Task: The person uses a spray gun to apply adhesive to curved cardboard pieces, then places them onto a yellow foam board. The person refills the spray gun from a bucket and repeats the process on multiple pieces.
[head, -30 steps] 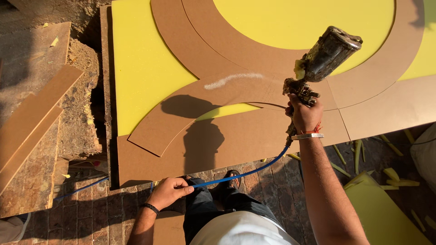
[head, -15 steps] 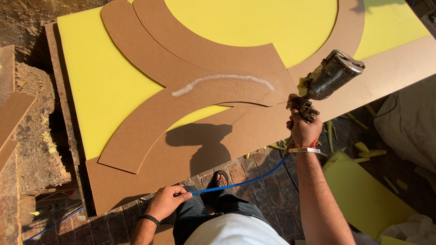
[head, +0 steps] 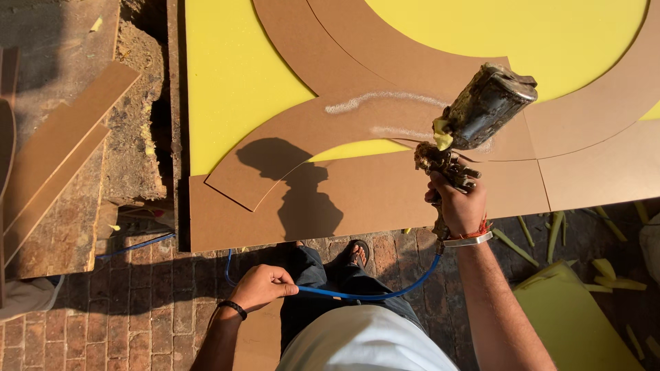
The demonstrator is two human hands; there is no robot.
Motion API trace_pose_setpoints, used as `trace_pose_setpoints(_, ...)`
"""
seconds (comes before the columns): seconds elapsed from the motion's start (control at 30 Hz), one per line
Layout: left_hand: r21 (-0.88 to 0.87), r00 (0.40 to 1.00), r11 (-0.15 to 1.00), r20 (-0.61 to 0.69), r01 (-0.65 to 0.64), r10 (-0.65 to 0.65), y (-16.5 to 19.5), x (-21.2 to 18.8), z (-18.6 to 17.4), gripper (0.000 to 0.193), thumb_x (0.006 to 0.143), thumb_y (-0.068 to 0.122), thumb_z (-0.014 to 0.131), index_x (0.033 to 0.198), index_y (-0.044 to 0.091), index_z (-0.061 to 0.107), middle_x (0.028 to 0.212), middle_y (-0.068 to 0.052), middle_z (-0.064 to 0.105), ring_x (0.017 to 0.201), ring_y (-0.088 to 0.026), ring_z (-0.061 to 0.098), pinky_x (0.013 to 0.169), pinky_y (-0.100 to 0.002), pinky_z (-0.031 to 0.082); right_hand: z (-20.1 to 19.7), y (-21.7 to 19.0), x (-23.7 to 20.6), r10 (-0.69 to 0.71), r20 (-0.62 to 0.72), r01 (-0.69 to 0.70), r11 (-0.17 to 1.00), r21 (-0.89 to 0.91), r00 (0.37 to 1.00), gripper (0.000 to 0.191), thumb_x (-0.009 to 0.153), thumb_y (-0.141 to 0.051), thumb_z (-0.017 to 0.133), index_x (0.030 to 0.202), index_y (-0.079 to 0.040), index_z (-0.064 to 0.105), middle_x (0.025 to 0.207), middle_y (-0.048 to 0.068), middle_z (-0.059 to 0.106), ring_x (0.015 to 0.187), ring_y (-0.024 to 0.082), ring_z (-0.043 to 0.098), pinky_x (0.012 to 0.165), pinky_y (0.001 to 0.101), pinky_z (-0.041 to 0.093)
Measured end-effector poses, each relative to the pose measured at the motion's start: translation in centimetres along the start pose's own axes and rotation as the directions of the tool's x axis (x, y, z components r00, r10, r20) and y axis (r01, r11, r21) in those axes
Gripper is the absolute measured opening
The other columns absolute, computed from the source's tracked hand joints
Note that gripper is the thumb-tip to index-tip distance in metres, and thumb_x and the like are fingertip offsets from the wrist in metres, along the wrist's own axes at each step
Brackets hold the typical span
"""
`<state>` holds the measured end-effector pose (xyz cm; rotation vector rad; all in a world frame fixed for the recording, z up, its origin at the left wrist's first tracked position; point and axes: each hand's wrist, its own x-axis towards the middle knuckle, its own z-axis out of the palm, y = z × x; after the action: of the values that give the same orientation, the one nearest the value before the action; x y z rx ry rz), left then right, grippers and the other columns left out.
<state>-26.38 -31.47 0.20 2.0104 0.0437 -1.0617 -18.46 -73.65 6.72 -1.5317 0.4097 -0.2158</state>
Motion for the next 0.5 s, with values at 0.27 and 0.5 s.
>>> trace_pose_setpoints(0.27,-0.162,0.985,0.983,-0.136,0.087,-0.11,-4.4,-5.3,-0.4,0.022,0.075,0.023,0.09,0.084,0.007,0.078,0.072,-0.001,0.075,0.067,-0.01,0.068,0.063,-0.029,0.055,12.2,-0.7,-0.3,0.227,0.398,-0.213,0.974,-0.082,0.889,0.023,0.092,-0.006,0.073,0.112,0.004,0.068,0.08,0.009,0.068,0.063,0.015,0.066,0.055,0.0283,0.054)
trace_pose_setpoints(0.5,-0.189,0.946,0.971,-0.26,0.148,-0.195,-7.8,-7.6,0.0,0.024,0.069,0.022,0.094,0.084,0.009,0.081,0.063,-0.001,0.065,0.058,-0.01,0.058,0.055,-0.029,0.046,19.8,-1.2,-2.7,0.249,0.586,-0.166,0.967,-0.193,0.771,0.028,0.092,-0.007,0.074,0.117,0.005,0.067,0.082,0.01,0.069,0.064,0.015,0.065,0.056,0.0278,0.054)
